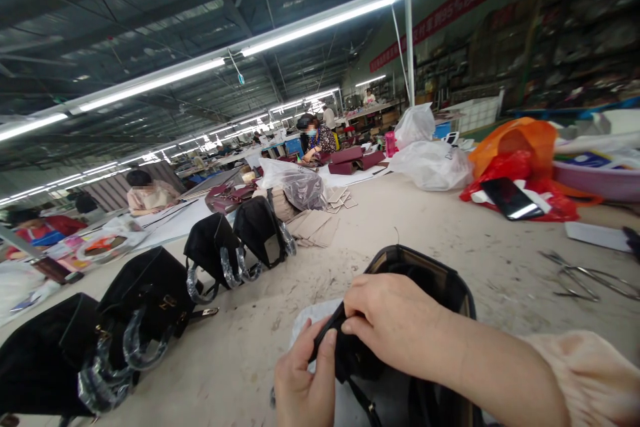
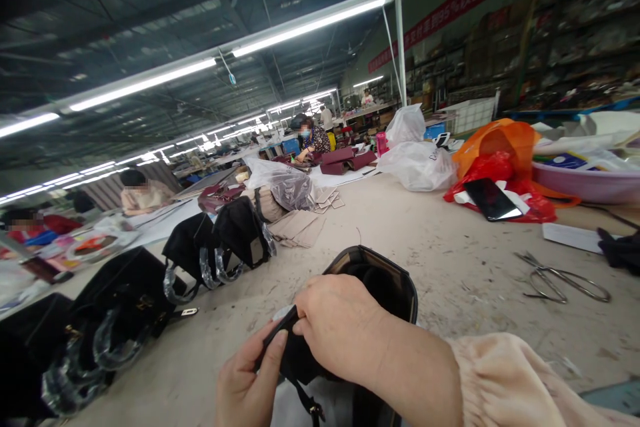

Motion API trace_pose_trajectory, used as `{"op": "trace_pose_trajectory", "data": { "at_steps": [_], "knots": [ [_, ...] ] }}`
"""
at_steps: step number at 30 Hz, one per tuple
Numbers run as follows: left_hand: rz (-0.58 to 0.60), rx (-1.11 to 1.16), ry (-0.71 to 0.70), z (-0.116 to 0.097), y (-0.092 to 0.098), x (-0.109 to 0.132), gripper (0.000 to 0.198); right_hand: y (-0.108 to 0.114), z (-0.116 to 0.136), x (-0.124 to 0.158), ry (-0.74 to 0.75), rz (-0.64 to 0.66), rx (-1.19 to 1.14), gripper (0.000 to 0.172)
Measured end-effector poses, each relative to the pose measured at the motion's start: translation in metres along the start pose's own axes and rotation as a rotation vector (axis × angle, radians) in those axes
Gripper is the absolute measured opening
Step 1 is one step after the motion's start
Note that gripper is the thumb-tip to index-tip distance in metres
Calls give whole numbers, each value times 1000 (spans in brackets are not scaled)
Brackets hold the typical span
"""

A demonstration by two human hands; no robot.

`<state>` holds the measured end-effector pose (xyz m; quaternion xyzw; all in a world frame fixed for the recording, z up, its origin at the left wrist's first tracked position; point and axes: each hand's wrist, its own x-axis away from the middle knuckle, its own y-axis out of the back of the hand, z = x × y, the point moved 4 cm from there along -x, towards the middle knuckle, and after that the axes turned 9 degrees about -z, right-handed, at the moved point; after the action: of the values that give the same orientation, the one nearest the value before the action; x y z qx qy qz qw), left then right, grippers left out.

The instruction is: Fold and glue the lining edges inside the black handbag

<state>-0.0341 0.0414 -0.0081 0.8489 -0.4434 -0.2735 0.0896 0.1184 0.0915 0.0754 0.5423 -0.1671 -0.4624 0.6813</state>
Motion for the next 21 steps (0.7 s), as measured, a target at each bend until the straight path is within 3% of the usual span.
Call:
{"op": "trace_pose_trajectory", "data": {
  "at_steps": [8, 21],
  "knots": [
    [-70, 2, -1, 2, 1, -1, 35, 5, -23, 2, 80, -37, 64, 19],
    [-70, -96, 10, 4, 2, -2, 45, -1, -25, -3, 145, -153, 239, 19]
  ]
}}
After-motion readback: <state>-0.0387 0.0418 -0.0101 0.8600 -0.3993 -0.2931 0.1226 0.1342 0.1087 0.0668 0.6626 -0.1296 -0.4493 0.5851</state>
